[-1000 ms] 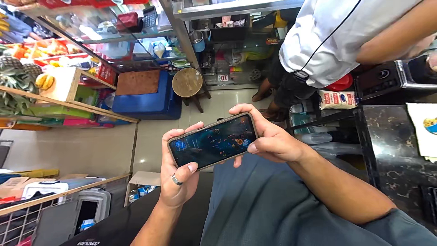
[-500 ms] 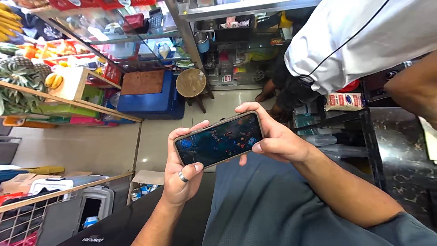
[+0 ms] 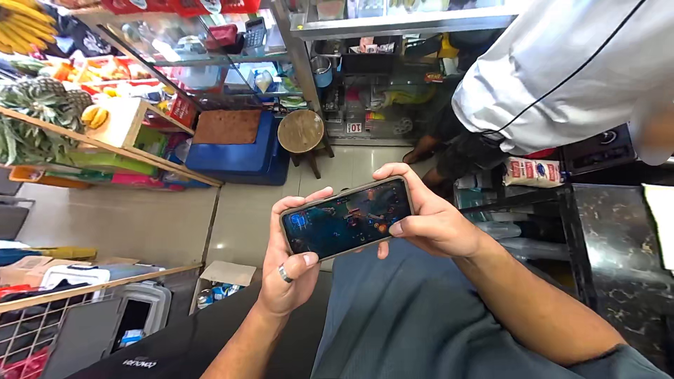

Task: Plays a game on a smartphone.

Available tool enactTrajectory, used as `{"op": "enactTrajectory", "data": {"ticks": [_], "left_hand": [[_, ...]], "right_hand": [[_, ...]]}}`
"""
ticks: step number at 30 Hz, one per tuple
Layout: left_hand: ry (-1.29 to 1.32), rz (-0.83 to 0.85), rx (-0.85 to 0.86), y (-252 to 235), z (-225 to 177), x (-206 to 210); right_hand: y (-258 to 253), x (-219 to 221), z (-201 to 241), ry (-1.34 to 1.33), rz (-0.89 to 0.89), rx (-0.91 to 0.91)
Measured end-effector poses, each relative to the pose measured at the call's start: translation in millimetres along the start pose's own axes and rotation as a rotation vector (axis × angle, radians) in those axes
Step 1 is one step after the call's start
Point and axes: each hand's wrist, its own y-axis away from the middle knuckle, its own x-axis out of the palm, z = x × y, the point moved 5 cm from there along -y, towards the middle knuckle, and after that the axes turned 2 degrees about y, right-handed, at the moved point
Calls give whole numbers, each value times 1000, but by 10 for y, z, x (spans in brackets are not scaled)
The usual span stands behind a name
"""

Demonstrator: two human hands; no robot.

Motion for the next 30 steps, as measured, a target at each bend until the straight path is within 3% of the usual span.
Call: {"op": "enactTrajectory", "data": {"ticks": [22,27,30], "left_hand": [[14,-31,11,-4,-7,-2],[-9,-30,14,10,7,-1],[-23,-52,8,2,9,0]], "right_hand": [[8,10,-42,-14,57,-11],[3,22,-60,131,-111,-2],[2,1,-71,76,-71,0]]}}
